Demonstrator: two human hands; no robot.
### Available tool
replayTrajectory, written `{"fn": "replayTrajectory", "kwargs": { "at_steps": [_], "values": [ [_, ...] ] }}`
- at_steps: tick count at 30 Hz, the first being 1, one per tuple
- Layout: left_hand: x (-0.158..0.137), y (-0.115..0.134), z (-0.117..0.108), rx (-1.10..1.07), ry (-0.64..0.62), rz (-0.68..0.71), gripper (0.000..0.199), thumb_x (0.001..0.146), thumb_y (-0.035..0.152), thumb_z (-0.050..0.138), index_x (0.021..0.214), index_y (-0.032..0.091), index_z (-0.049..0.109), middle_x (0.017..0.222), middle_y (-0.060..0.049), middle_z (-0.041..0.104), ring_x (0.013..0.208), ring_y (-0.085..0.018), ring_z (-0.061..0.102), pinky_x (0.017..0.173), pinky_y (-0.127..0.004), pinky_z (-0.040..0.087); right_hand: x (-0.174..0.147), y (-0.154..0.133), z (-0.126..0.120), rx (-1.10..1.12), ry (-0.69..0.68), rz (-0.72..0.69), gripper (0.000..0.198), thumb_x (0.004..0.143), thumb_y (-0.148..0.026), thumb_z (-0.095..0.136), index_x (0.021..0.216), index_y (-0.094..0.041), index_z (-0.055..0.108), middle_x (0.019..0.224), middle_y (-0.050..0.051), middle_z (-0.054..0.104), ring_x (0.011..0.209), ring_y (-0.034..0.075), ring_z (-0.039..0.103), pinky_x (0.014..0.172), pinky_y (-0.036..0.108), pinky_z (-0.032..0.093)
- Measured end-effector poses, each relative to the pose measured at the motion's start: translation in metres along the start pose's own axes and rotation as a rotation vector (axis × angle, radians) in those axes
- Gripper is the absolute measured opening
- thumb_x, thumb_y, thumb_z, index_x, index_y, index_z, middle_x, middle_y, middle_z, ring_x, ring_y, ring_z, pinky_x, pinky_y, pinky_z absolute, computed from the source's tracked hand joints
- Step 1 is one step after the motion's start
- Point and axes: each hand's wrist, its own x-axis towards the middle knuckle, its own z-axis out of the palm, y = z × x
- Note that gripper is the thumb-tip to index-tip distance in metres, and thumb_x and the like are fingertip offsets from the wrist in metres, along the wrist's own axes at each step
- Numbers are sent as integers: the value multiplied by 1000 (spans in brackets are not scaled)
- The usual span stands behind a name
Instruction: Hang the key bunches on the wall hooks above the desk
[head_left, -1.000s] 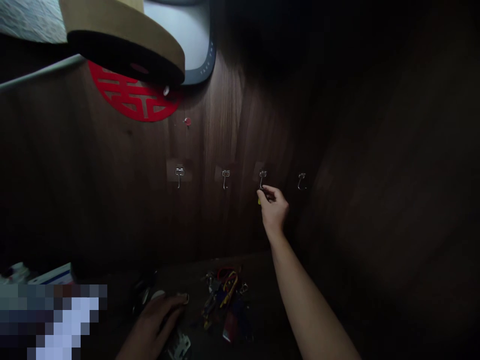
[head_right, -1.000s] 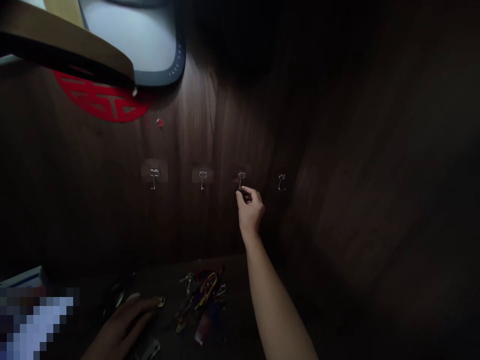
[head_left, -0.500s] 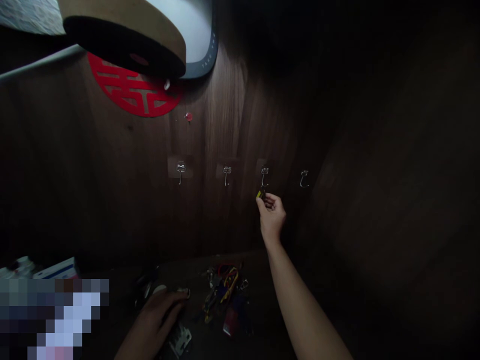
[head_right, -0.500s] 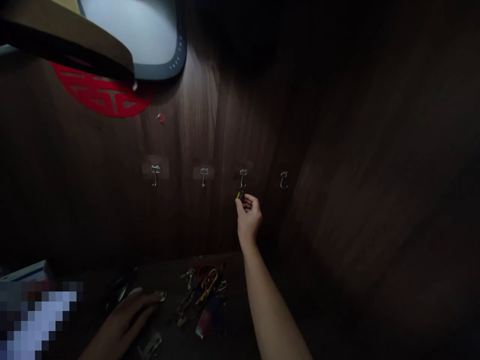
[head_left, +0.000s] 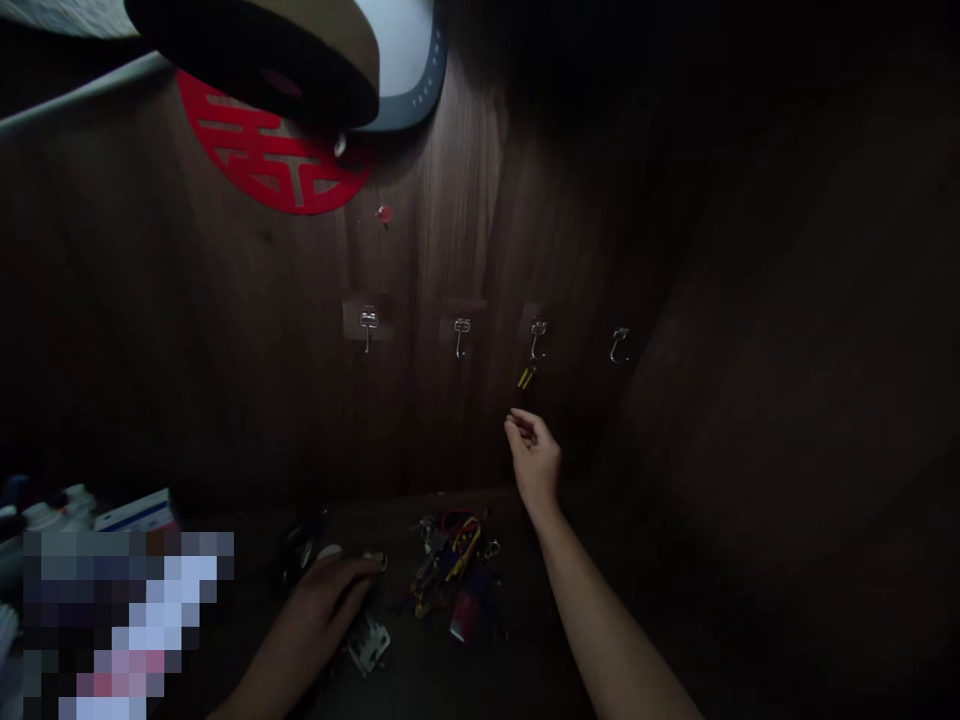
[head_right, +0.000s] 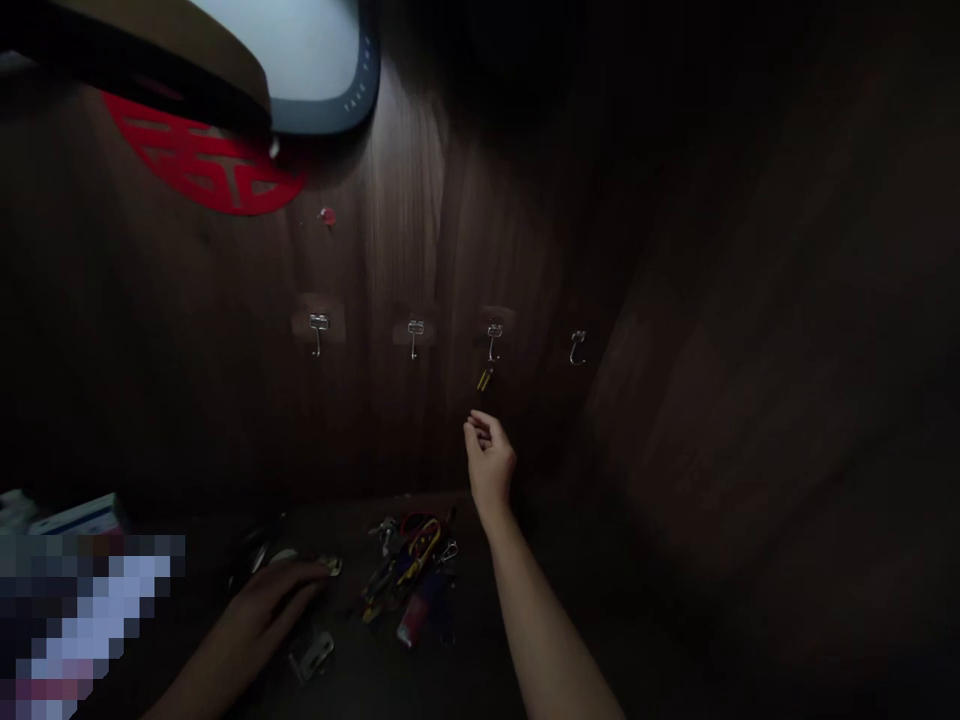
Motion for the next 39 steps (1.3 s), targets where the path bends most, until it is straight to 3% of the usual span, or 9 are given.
{"fn": "replayTrajectory", "kwargs": {
  "at_steps": [5,11,15,18,23,26,31,36,39],
  "values": [
    [1,3,-4,-63,9,-83,23,89,30,46,103,30,64,100,0,73,93,-19,67,85,-32,53,-33,-3,-4,-98,-248,-21,20,81,-31,54,92,-19,65,93,7,67,83,18,62,70,28,48],
    [2,-2,-11,-73,178,-167,26,86,28,42,100,26,65,98,-2,72,93,-20,67,86,-34,53,-71,-20,-5,-190,-611,-27,18,84,-24,49,90,-21,66,90,4,65,83,17,61,70,27,46],
    [2,-10,-16,-41,228,-229,27,85,29,41,99,25,64,99,-2,72,93,-21,67,85,-35,53,-93,-30,0,-183,-800,7,17,85,-21,49,90,-22,65,91,3,65,87,17,61,74,27,46],
    [2,-15,-18,-28,247,-254,26,85,29,41,97,26,64,98,-2,72,93,-21,67,84,-35,52,-110,-32,8,-205,-933,-34,20,85,-17,49,96,-23,64,98,3,65,96,18,59,86,32,44],
    [2,-18,-17,-26,247,-263,25,86,29,42,99,26,63,100,-2,72,94,-20,67,85,-34,51,-132,-29,18,-304,-1145,-228,39,85,-14,51,122,-27,54,117,4,61,112,21,51,98,39,37],
    [1,-17,-17,-13,222,-260,25,86,27,42,100,25,63,101,-2,71,95,-20,66,86,-34,50,-139,-27,22,-400,-1193,-329,48,85,-17,55,131,-29,45,124,5,57,116,22,47,99,42,35],
    [1,-9,-16,50,183,-196,24,87,27,43,99,24,63,99,-2,71,94,-20,65,86,-35,50,-142,-25,25,-478,-1188,-401,44,85,-22,56,128,-28,49,125,4,57,116,23,47,100,42,34],
    [1,-2,-14,92,154,-101,21,88,25,45,96,24,64,94,-3,72,90,-20,65,84,-35,50,-136,-21,20,-436,-1154,-360,38,85,-19,55,123,-26,54,121,5,61,116,22,49,101,41,34],
    [2,-1,-14,107,156,-73,22,88,24,44,98,24,64,95,-3,71,91,-21,65,84,-37,50,-134,-17,18,-330,-1090,-233,28,86,-18,52,112,-23,61,114,6,65,111,21,54,99,41,36]
  ]
}}
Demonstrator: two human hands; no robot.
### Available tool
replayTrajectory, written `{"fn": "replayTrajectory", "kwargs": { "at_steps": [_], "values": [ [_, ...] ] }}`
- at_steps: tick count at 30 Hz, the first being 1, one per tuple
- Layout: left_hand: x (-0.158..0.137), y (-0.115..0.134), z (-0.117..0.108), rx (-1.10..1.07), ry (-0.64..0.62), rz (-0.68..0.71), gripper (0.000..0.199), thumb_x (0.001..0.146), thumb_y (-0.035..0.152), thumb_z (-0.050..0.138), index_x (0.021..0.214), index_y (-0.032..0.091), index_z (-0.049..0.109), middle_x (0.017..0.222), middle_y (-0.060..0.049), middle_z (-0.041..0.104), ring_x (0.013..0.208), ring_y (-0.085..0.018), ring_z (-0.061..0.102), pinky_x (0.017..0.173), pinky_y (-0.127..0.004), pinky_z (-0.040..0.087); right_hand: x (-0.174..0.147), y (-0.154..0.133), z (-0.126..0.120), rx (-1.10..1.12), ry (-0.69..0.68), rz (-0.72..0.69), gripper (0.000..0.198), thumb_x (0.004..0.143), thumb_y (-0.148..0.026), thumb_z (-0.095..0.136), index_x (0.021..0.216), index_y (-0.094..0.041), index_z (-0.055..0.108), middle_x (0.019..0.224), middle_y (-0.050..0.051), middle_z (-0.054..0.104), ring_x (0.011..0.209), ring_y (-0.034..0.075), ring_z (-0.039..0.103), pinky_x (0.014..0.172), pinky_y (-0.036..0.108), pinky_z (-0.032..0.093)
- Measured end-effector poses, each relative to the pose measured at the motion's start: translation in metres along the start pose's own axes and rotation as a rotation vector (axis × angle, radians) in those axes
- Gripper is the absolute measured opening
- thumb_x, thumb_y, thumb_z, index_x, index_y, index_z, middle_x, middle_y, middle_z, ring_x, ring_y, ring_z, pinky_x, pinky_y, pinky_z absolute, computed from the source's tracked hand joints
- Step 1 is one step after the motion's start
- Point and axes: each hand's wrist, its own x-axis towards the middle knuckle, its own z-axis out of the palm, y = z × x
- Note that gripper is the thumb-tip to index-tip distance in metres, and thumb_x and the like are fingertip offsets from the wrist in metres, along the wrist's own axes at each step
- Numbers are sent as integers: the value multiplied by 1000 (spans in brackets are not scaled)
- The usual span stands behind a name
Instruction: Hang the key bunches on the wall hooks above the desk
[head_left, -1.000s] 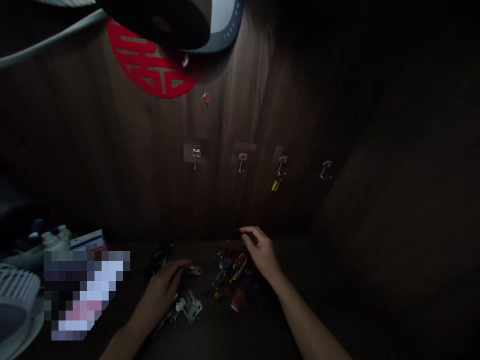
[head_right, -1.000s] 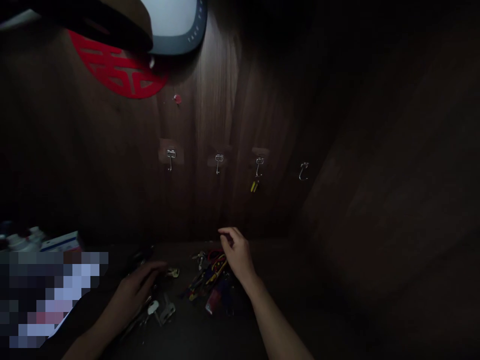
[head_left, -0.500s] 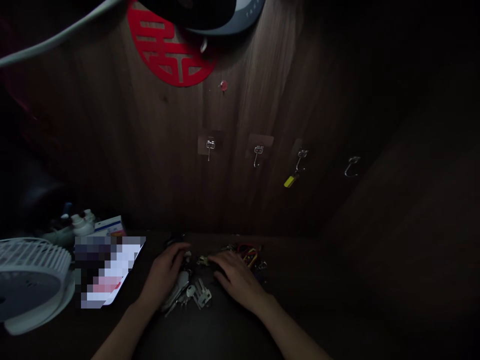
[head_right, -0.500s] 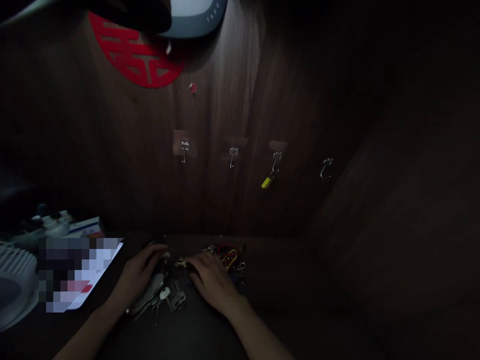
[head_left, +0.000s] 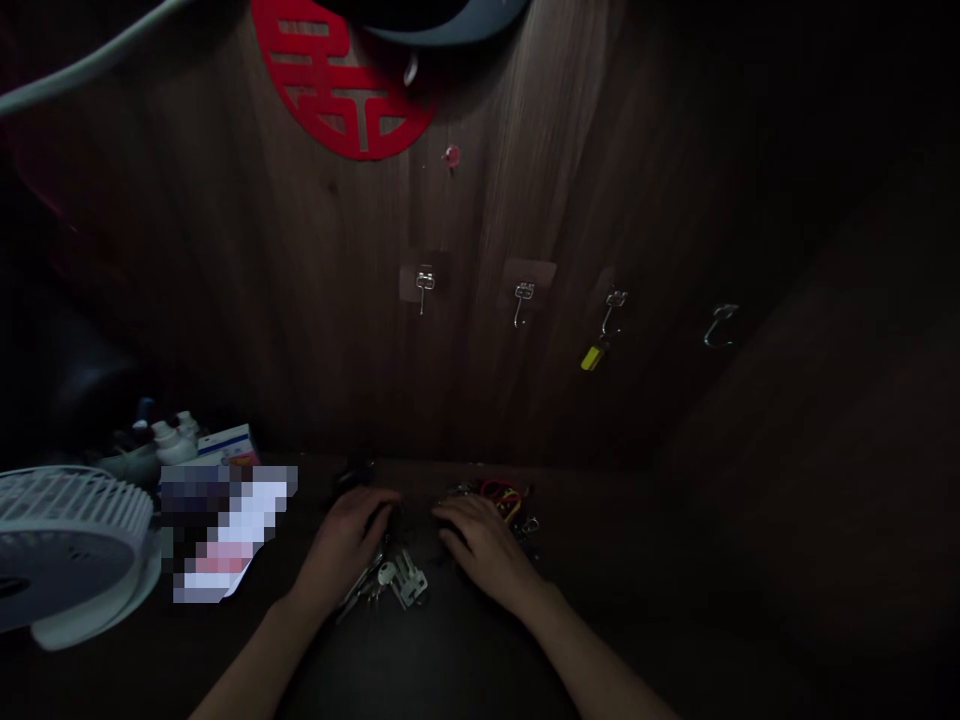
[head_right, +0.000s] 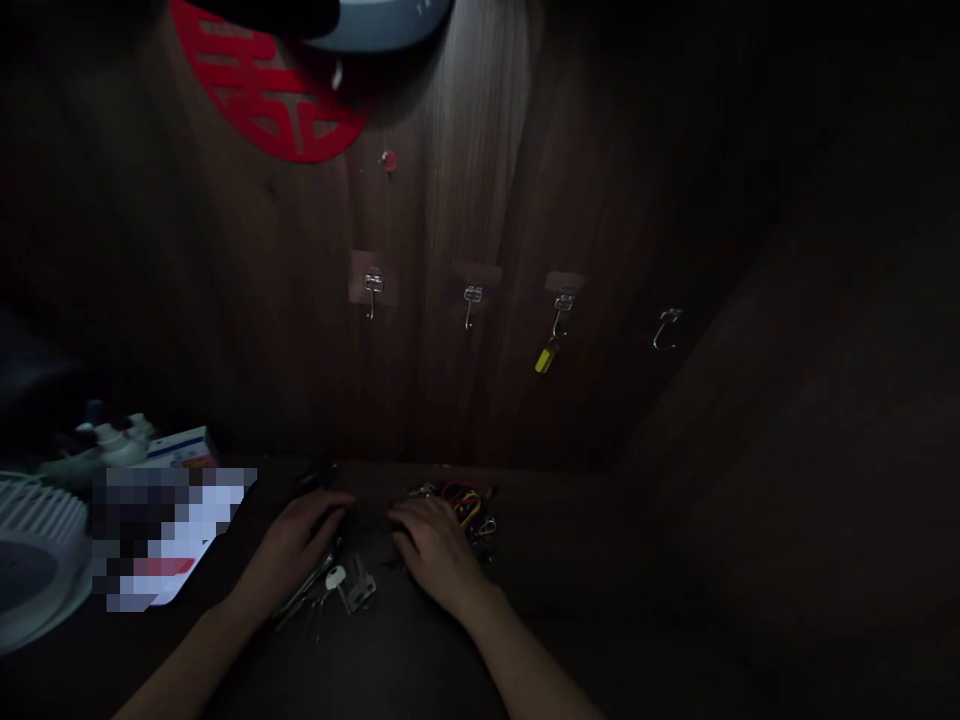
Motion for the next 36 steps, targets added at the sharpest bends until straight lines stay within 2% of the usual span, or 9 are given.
{"fn": "replayTrajectory", "kwargs": {
  "at_steps": [6,9,12,19,22,26,29,32,36],
  "values": [
    [-1,11,2,-11,-43,31,22,89,25,46,104,25,62,100,-4,70,96,-22,62,91,-41,46,6,-1,2,551,210,267,14,81,-24,55,88,-20,66,88,3,70,87,18,64,80,32,48],
    [-4,20,7,-47,-61,11,25,86,29,54,110,26,60,105,-5,69,99,-24,62,90,-40,47,9,-6,2,822,232,359,17,76,-31,62,88,-20,67,87,3,70,82,18,65,75,31,49],
    [-7,29,13,-115,-71,-19,38,78,30,64,115,27,57,107,-5,68,98,-24,63,86,-38,49,9,-11,1,960,241,407,26,69,-37,71,87,-19,68,87,3,71,80,19,65,74,32,50],
    [-6,35,20,-341,-95,-164,31,82,23,54,113,30,57,101,1,71,92,-18,67,83,-29,51,6,-17,1,1063,181,379,36,62,-36,77,93,-21,65,94,5,70,89,20,65,80,35,50],
    [-6,31,20,-356,-112,-203,29,84,25,52,113,30,56,100,1,72,94,-18,67,84,-29,51,6,-17,5,1039,168,341,38,62,-30,77,97,-21,63,96,4,69,91,19,64,79,34,50],
    [-7,27,18,-306,-117,-233,30,85,28,51,115,29,55,90,2,72,86,-17,68,77,-28,51,6,-15,7,915,179,329,29,68,-26,70,96,-21,63,96,4,68,88,17,63,79,32,49],
    [-6,26,16,-289,-84,-233,29,86,30,47,114,27,56,87,2,71,81,-17,67,73,-27,50,6,-16,6,899,174,326,26,72,-26,65,97,-21,62,94,3,68,81,15,63,72,29,50],
    [-4,29,14,-311,-54,-259,28,86,32,47,110,25,58,84,1,71,79,-17,67,71,-27,50,6,-17,2,941,163,332,20,75,-29,62,93,-21,62,86,2,68,66,12,60,59,25,47],
    [-2,32,12,-401,-38,-313,28,85,35,48,107,24,61,84,0,71,78,-18,66,72,-28,51,6,-20,-3,1008,125,344,16,77,-35,59,84,-20,62,73,-2,64,55,10,55,54,23,43]
  ]
}}
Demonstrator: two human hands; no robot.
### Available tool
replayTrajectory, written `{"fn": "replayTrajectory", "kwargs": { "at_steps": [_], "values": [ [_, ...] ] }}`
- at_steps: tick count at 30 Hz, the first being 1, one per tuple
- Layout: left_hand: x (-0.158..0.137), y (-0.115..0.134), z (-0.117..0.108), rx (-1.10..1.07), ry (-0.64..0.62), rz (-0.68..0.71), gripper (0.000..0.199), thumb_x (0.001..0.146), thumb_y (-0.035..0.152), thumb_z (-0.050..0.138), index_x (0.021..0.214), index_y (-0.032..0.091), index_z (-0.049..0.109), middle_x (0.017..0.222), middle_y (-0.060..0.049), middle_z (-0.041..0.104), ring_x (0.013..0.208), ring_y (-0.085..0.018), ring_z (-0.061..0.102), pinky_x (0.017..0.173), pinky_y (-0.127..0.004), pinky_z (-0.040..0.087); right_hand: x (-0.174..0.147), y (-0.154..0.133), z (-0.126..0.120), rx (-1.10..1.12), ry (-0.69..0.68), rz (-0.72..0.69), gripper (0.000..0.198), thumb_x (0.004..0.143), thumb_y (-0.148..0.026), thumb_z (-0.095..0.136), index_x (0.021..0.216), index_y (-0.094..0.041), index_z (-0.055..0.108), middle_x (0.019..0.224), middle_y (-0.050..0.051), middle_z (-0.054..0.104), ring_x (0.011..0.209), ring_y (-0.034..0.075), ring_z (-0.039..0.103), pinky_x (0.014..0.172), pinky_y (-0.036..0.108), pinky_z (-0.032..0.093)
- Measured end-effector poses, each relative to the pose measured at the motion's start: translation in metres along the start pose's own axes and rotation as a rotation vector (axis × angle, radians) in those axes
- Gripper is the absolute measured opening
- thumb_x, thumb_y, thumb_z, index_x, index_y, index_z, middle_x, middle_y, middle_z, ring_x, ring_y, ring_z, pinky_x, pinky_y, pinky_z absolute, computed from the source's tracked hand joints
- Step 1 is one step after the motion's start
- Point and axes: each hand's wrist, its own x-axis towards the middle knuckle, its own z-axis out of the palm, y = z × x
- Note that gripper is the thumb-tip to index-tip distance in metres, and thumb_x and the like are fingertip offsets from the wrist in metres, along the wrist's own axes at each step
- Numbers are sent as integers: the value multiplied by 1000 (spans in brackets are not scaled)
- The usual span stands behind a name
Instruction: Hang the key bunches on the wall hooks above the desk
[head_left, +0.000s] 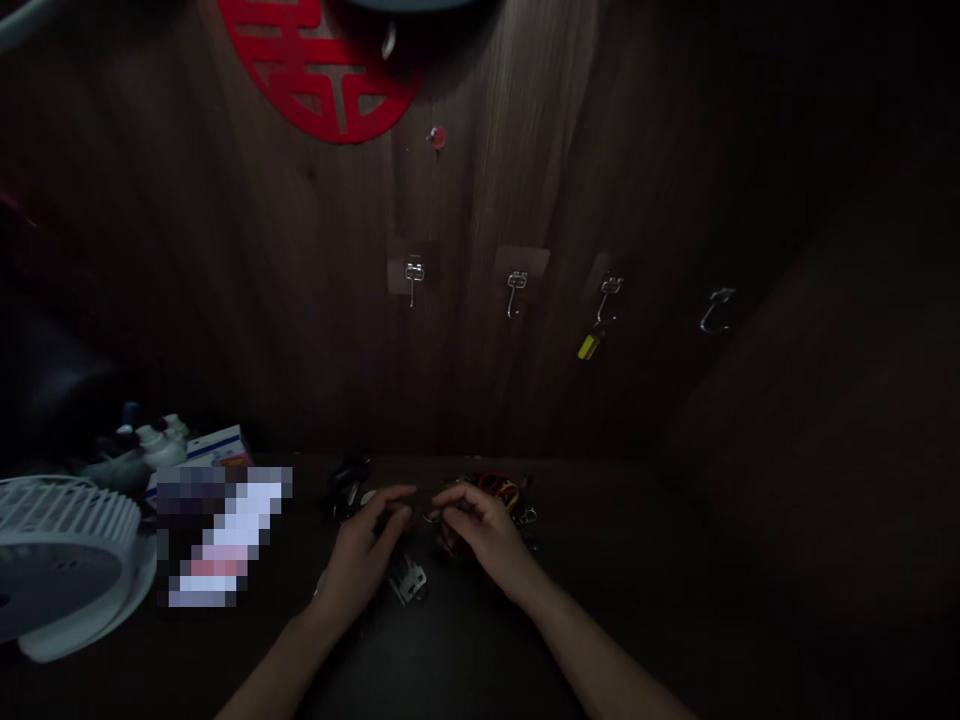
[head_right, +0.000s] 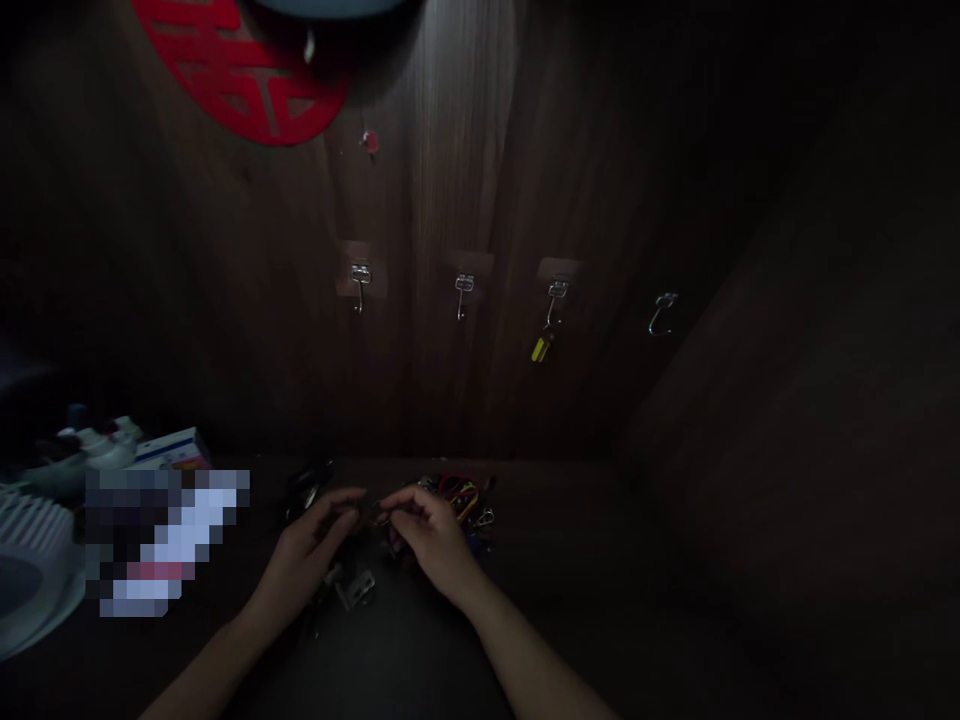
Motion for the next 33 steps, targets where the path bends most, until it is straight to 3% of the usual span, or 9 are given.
{"fn": "replayTrajectory", "kwargs": {
  "at_steps": [4,7,10,16,20,25,33],
  "values": [
    [1,3,1,-98,16,-41,27,82,37,51,100,22,64,73,1,67,72,-17,65,67,-27,51,-2,-2,0,-2,-70,65,22,76,-40,62,85,-21,60,73,-3,61,60,11,56,55,22,42],
    [2,3,1,-149,8,-66,24,79,37,54,93,21,66,73,1,66,72,-17,64,67,-27,50,-4,0,1,-133,-98,12,25,67,-35,73,83,-21,59,74,-4,59,67,12,55,60,22,41],
    [3,4,0,-180,-6,-85,25,78,38,55,91,20,67,70,0,66,71,-17,63,67,-27,50,-4,4,2,-268,-70,-49,18,72,-33,69,78,-21,58,69,-5,57,67,12,54,62,22,41],
    [2,10,-3,-202,-1,-146,28,79,40,54,93,19,67,66,0,66,70,-18,65,65,-29,51,-2,2,0,-395,63,-270,15,81,-35,60,78,-22,67,100,4,61,99,19,56,89,33,40],
    [3,9,-3,-226,-12,-159,27,79,39,54,92,19,67,69,-1,68,71,-18,65,67,-29,51,-2,0,-2,-366,83,-256,21,82,-40,59,81,-22,70,83,3,62,84,17,58,78,30,44],
    [6,5,-2,-157,-66,-88,22,79,35,55,87,21,70,78,-1,70,76,-18,64,73,-29,50,-1,1,0,-42,67,8,34,76,-53,60,75,-20,58,59,-4,56,51,10,50,49,22,39],
    [3,1,2,-125,-17,53,17,80,32,56,87,24,70,105,-6,67,99,-22,61,88,-35,47,-3,-3,5,48,-2,6,34,75,-51,62,79,-18,56,63,-3,61,50,8,50,49,20,39]
  ]
}}
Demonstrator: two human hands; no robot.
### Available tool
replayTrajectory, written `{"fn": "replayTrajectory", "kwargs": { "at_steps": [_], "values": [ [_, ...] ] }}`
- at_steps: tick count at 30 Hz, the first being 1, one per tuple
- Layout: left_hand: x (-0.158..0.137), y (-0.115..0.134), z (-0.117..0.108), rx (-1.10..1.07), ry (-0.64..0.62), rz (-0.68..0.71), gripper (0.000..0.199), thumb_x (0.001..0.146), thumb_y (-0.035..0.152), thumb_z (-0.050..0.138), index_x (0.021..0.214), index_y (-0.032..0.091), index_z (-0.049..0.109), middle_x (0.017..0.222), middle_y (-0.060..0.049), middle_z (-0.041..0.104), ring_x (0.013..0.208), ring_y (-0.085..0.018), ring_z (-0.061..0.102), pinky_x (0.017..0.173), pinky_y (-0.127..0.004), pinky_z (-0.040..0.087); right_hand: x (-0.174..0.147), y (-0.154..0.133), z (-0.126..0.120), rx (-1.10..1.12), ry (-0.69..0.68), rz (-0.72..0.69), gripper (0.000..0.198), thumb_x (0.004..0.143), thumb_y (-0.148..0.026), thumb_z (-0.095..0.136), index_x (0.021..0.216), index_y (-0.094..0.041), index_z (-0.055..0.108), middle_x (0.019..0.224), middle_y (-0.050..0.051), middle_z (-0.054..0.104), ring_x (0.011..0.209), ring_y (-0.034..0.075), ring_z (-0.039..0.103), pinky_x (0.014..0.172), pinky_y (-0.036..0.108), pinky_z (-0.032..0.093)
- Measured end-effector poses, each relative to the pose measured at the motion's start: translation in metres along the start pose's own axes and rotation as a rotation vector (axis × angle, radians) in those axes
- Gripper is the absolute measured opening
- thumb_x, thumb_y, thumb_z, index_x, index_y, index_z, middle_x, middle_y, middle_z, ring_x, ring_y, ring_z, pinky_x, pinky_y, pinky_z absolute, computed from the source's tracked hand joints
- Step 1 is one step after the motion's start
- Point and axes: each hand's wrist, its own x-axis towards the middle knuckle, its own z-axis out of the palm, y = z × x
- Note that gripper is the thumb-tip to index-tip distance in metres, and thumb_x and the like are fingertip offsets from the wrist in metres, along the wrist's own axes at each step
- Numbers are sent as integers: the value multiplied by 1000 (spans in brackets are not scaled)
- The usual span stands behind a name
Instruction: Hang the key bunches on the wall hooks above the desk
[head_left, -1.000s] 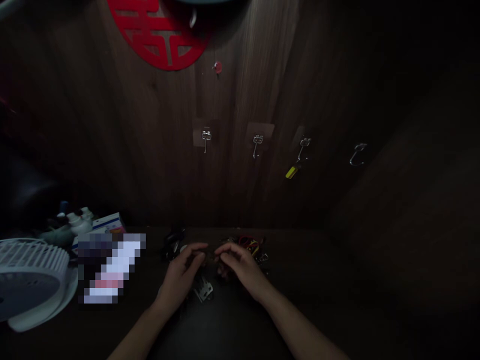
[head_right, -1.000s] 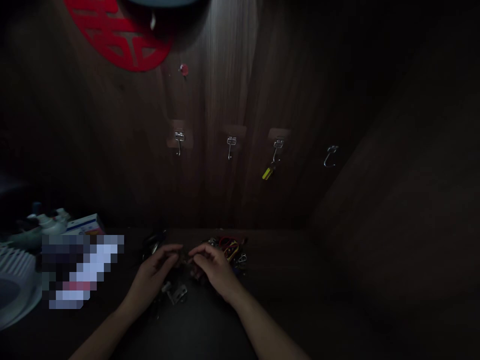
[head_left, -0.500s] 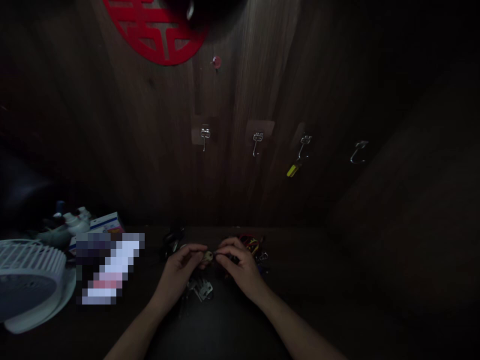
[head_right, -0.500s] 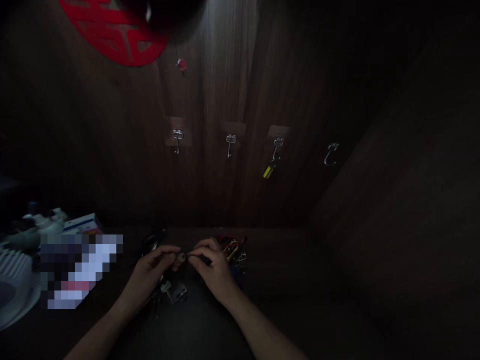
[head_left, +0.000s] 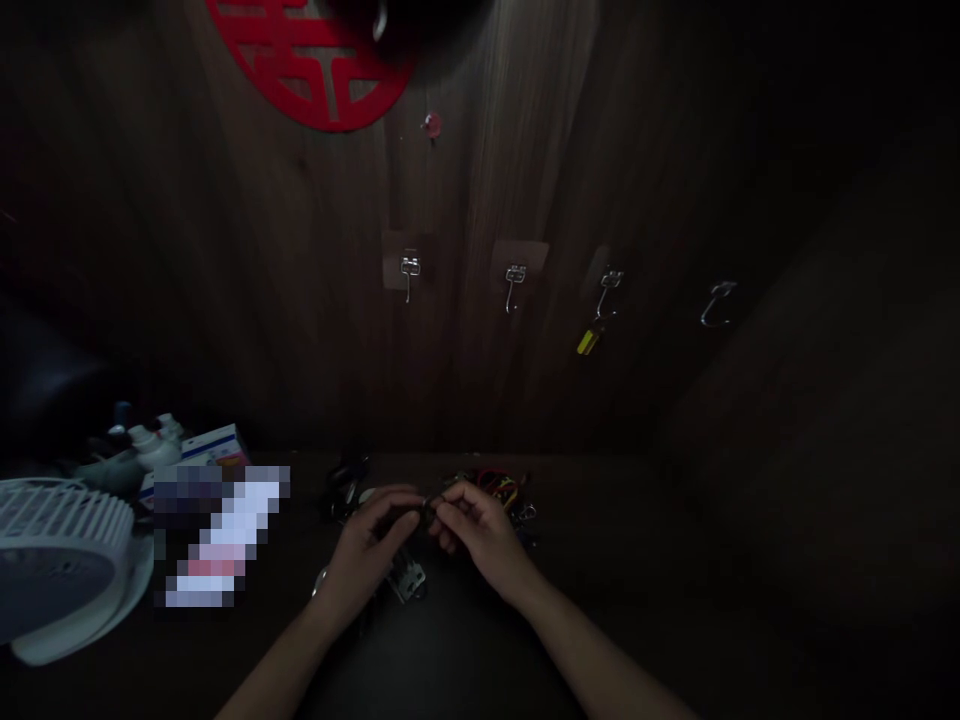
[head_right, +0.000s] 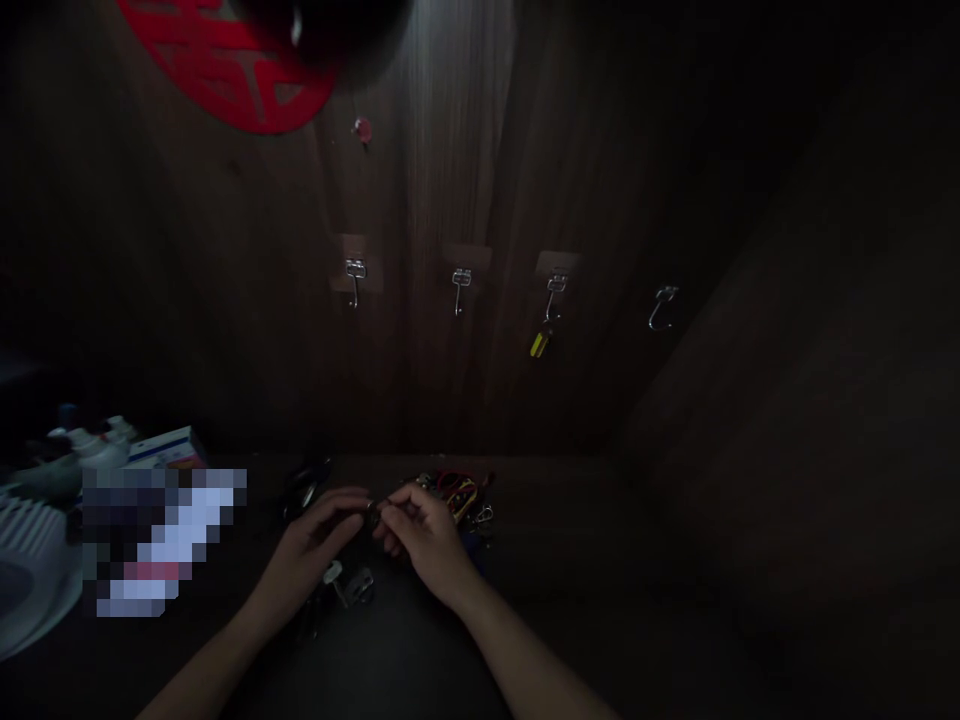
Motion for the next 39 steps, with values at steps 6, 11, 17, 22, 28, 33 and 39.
{"fn": "replayTrajectory", "kwargs": {
  "at_steps": [6,11,17,22,28,33,39],
  "values": [
    [1,-3,0,35,9,9,18,80,33,55,77,22,68,100,-7,65,98,-23,60,90,-38,44,1,3,4,32,-33,7,33,75,-50,63,81,-20,51,59,-4,62,48,9,53,48,21,39],
    [2,6,0,17,-34,-18,21,81,33,53,68,20,63,91,-6,65,90,-21,60,84,-33,45,2,4,3,-32,-17,16,38,77,-57,56,78,-19,52,53,-4,58,40,7,42,42,20,30],
    [0,16,2,-117,-118,-145,24,82,38,50,67,20,58,66,2,58,68,-16,55,67,-25,45,2,2,0,-91,22,18,36,73,-53,63,77,-18,59,52,-6,52,43,6,37,42,19,27],
    [-1,15,5,-190,-112,-202,22,80,39,53,69,20,57,64,3,57,63,-14,55,63,-24,45,2,-2,1,-55,30,57,33,70,-50,66,75,-17,59,50,-6,52,41,6,37,41,19,25],
    [-1,19,5,-258,-134,-255,20,79,39,55,73,20,59,63,4,61,61,-14,59,61,-25,46,1,-7,0,-20,36,21,31,71,-47,65,70,-18,54,49,-6,52,40,6,37,41,19,24],
    [-1,15,1,-272,-65,-288,21,77,41,57,80,20,60,65,1,67,60,-16,63,64,-27,48,-1,-20,-10,-102,122,-81,26,76,-42,62,71,-17,55,52,-5,53,43,6,38,43,19,27],
    [1,3,-3,-190,32,-246,30,75,49,58,80,20,61,66,-1,70,62,-18,65,65,-28,49,-1,-44,-37,-208,276,-234,26,78,-41,60,69,-18,55,54,-4,54,45,7,41,44,20,32]
  ]
}}
